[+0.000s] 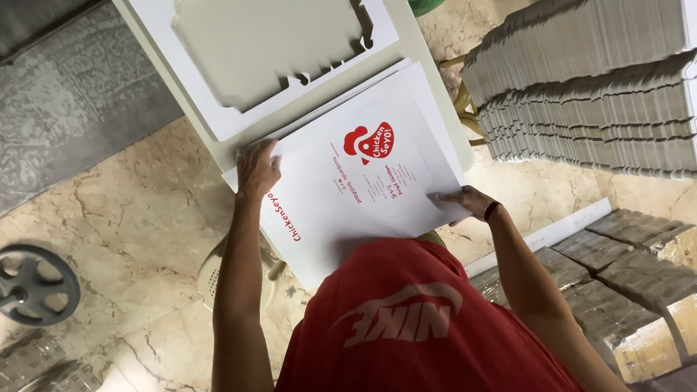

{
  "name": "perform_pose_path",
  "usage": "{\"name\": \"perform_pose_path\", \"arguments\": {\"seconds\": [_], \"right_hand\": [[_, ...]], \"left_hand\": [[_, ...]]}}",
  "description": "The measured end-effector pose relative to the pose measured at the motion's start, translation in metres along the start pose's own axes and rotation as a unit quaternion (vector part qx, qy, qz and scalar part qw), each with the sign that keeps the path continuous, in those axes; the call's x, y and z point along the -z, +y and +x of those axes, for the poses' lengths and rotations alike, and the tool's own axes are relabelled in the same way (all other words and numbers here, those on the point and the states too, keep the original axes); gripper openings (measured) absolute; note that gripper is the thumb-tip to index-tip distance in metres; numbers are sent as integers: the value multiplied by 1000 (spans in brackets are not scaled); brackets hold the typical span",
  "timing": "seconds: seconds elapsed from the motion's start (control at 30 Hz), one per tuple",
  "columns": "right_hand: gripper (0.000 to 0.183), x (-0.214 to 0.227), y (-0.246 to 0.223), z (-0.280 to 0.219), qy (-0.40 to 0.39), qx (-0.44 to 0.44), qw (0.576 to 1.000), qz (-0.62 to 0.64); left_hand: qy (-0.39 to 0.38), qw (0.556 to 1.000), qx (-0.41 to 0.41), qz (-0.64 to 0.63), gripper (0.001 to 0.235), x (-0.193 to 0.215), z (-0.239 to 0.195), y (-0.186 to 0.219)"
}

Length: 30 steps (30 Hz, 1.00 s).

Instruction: The person is folding flat cardboard sheets into pizza boxes and stacking them on a table.

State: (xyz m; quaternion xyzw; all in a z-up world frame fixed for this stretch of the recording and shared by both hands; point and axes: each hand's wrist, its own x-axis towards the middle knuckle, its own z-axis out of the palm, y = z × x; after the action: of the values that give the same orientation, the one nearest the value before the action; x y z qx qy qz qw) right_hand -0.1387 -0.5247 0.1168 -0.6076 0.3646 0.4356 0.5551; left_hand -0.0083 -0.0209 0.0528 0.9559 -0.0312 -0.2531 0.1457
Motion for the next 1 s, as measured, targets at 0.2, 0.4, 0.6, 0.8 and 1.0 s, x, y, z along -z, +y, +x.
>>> {"name": "perform_pose_path", "arguments": {"seconds": [0.2, 0.4, 0.6, 0.8, 1.0], "right_hand": [[74, 1, -11, 16, -67, -26, 997, 1], [61, 19, 24, 37, -94, 37, 994, -48], [64, 34, 39, 29, -32, 96, 994, -45], [63, 31, 7, 12, -48, 121, 990, -46], [58, 53, 29, 34, -24, 165, 978, -123]], "left_hand": [[-67, 987, 146, -33, 56, 16, -49, 22], [232, 880, 388, -145, 76, -82, -151, -10], [133, 852, 341, -374, 54, -128, -247, 80], [106, 848, 430, -290, 70, -166, -250, 65], [64, 899, 405, -155, 88, -126, -215, 142]]}}
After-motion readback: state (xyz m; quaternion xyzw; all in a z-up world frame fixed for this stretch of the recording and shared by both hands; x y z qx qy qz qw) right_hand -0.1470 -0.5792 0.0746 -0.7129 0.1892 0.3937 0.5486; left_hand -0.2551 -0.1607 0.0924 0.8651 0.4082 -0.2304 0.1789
